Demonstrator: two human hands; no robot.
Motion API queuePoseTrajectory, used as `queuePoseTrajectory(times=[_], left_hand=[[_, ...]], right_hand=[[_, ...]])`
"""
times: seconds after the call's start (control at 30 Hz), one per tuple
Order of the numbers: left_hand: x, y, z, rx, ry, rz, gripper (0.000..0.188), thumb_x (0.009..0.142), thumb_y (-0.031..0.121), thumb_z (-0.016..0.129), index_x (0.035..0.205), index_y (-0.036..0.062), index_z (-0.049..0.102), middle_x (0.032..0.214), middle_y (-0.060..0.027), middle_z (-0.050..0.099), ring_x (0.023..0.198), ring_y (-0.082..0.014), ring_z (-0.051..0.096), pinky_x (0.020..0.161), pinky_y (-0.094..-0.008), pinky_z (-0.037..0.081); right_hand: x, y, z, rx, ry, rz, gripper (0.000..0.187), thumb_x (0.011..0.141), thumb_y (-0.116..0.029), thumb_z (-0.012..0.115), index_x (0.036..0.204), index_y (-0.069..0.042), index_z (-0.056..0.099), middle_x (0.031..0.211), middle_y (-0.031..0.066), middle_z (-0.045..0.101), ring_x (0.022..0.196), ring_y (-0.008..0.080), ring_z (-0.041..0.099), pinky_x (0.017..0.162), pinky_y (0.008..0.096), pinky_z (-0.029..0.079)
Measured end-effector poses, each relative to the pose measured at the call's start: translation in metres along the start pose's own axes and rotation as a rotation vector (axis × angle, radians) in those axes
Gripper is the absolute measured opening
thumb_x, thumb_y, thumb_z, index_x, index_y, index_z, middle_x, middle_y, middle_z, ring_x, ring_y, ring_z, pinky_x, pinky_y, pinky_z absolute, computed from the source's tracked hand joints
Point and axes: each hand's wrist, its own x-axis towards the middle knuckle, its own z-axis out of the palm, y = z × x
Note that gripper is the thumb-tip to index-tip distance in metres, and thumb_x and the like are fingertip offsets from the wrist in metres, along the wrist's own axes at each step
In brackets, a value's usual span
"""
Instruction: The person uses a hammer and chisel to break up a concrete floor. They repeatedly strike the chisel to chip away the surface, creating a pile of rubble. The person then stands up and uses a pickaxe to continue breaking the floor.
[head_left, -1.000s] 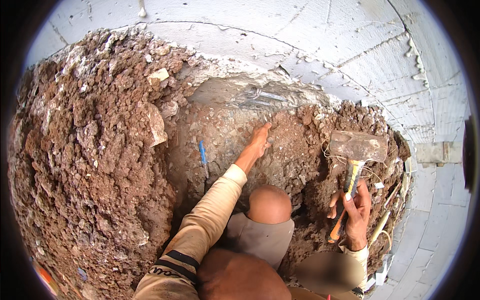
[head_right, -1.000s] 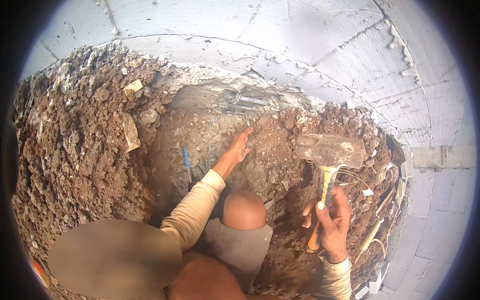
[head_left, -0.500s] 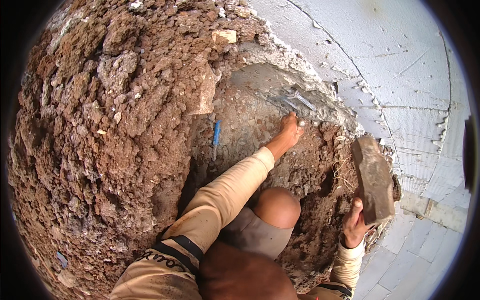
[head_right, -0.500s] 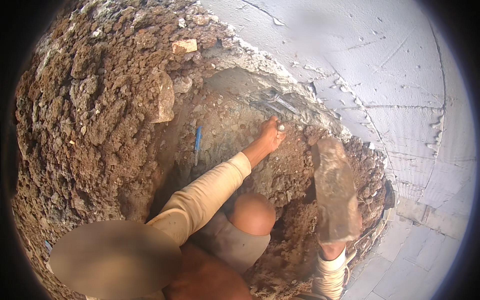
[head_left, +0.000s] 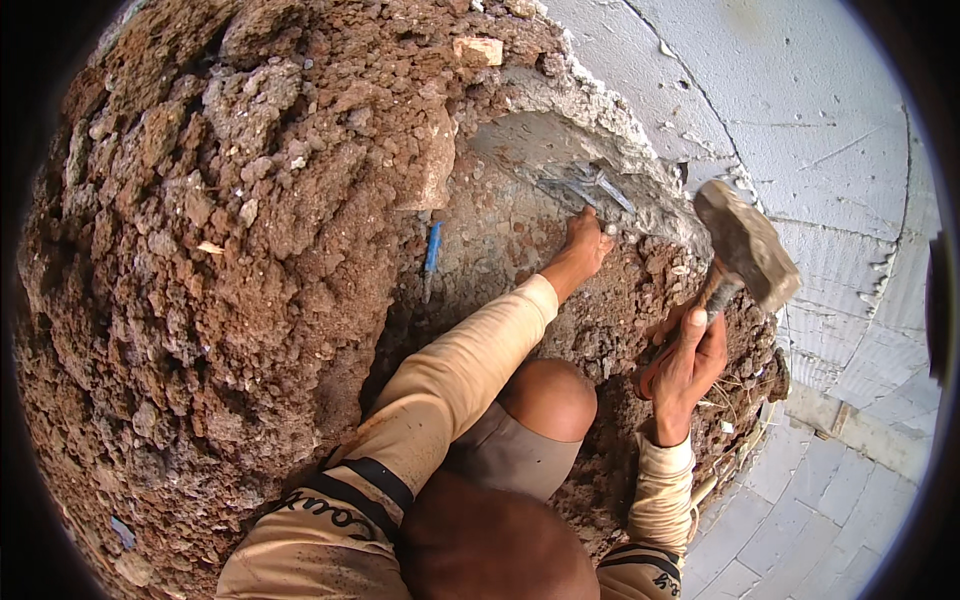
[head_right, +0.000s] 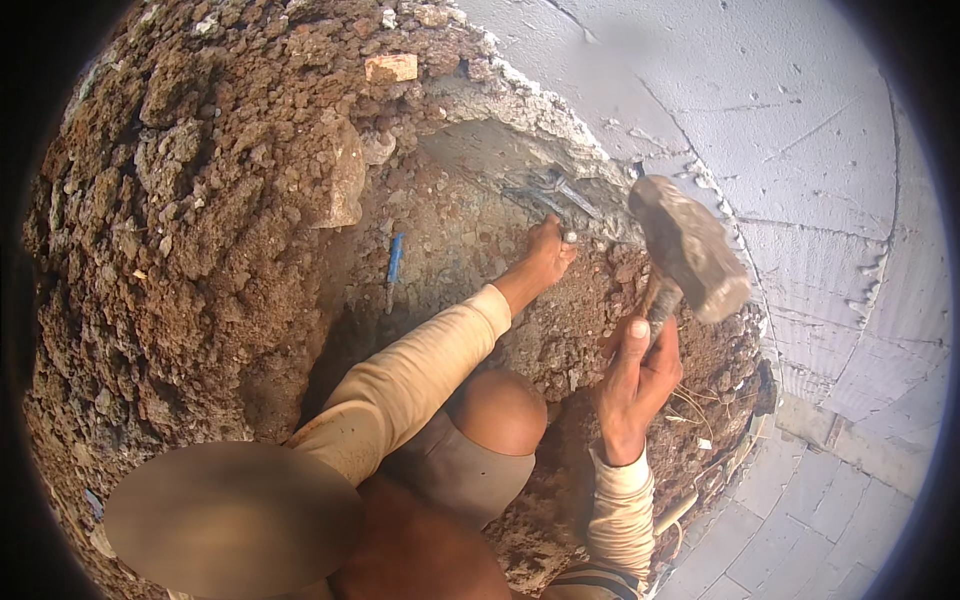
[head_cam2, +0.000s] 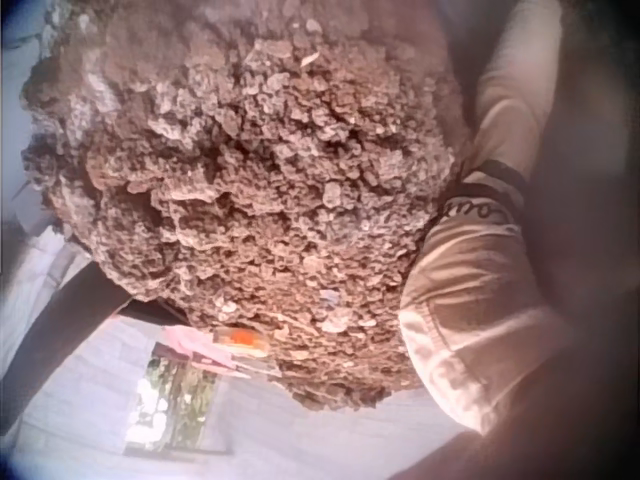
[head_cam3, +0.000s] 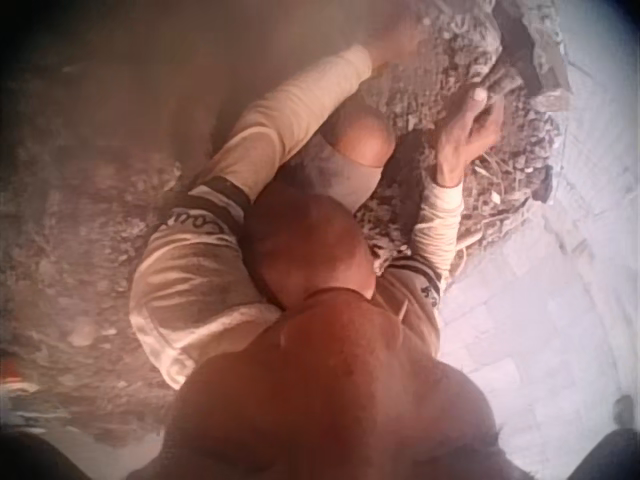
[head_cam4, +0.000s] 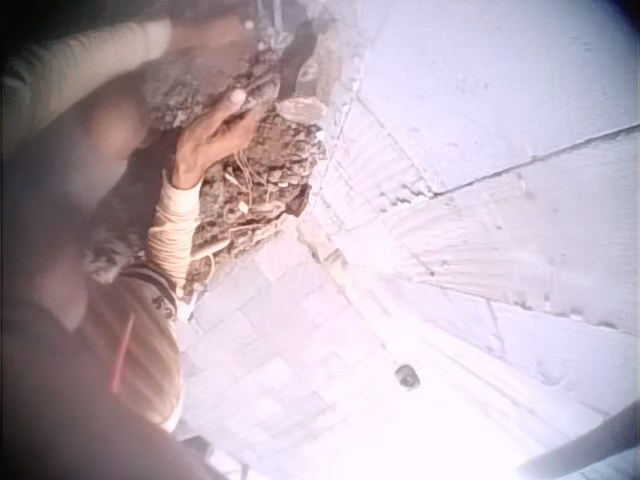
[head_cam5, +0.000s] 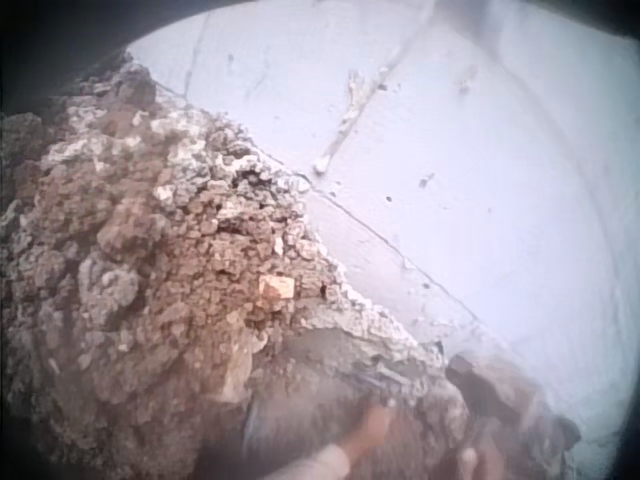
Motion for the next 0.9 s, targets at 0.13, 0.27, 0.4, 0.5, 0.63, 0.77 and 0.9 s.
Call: queuePoseTrajectory(times=[0.13,0.27,0.4,0.5,0.63,0.77,0.9], left_hand=[[0.0,-0.003,0.003,0.042,0.019,-0.053,0.019,0.104,0.027,0.044,0.113,0.0093,0.042,0.073,-0.0061,0.042,0.047,-0.0122,0.036,0.039,-0.0265,0.031],[0.012,-0.006,0.003,0.011,-0.041,-0.068,0.019,0.105,0.031,0.046,0.106,0.0118,0.049,0.071,-0.0036,0.046,0.05,-0.0137,0.042,0.043,-0.0296,0.036],[0.033,-0.016,-0.001,0.055,-0.024,0.025,0.029,0.105,0.034,0.045,0.097,0.0071,0.053,0.07,-0.0045,0.052,0.055,-0.0175,0.051,0.047,-0.0341,0.044],[0.025,-0.012,-0.013,0.045,-0.118,-0.015,0.03,0.105,0.036,0.042,0.093,0.0098,0.045,0.066,-0.0049,0.046,0.048,-0.0151,0.043,0.041,-0.0319,0.035],[0.011,-0.011,-0.003,0.041,-0.024,-0.008,0.03,0.106,0.036,0.04,0.092,0.0103,0.042,0.068,-0.0048,0.045,0.047,-0.014,0.04,0.039,-0.0305,0.03],[0.005,-0.023,0.006,-0.036,0.05,-0.024,0.03,0.105,0.038,0.042,0.094,0.0113,0.046,0.071,-0.0028,0.045,0.051,-0.0145,0.042,0.042,-0.0311,0.03],[0.031,-0.02,-0.023,0.036,0.073,0.028,0.03,0.104,0.039,0.044,0.089,0.0133,0.048,0.07,-0.0013,0.044,0.052,-0.015,0.039,0.043,-0.0316,0.031]], right_hand=[[-0.013,0.019,0.026,0.116,0.136,-0.005,0.041,0.106,-0.042,0.045,0.094,-0.003,0.053,0.055,-0.0007,0.047,0.044,0.0066,0.043,0.041,0.0244,0.03],[-0.034,0.084,0.054,-0.375,-0.056,0.249,0.051,0.105,-0.044,0.044,0.091,0.003,0.055,0.059,0.0094,0.053,0.053,0.0193,0.053,0.051,0.0396,0.042],[-0.036,0.092,0.059,-0.293,-0.157,0.375,0.062,0.101,-0.055,0.043,0.086,0.004,0.057,0.061,0.0136,0.055,0.056,0.0232,0.056,0.056,0.0432,0.045],[-0.027,0.033,0.047,0.102,0.03,0.344,0.053,0.105,-0.052,0.039,0.083,-0.004,0.049,0.057,0.0025,0.046,0.044,0.011,0.044,0.042,0.0271,0.035],[-0.028,0.041,0.053,0.318,0.254,0.162,0.049,0.105,-0.051,0.04,0.083,-0.007,0.045,0.058,0.0022,0.045,0.045,0.01,0.041,0.042,0.0271,0.038],[-0.031,0.13,0.05,-0.39,-0.144,0.44,0.056,0.103,-0.049,0.043,0.08,0.001,0.057,0.059,0.0081,0.052,0.049,0.0151,0.047,0.047,0.0361,0.038],[-0.016,0.073,0.045,0.115,0.015,0.473,0.055,0.105,-0.049,0.041,0.072,-0.005,0.051,0.052,0.0026,0.047,0.047,0.0133,0.047,0.045,0.0341,0.037]])
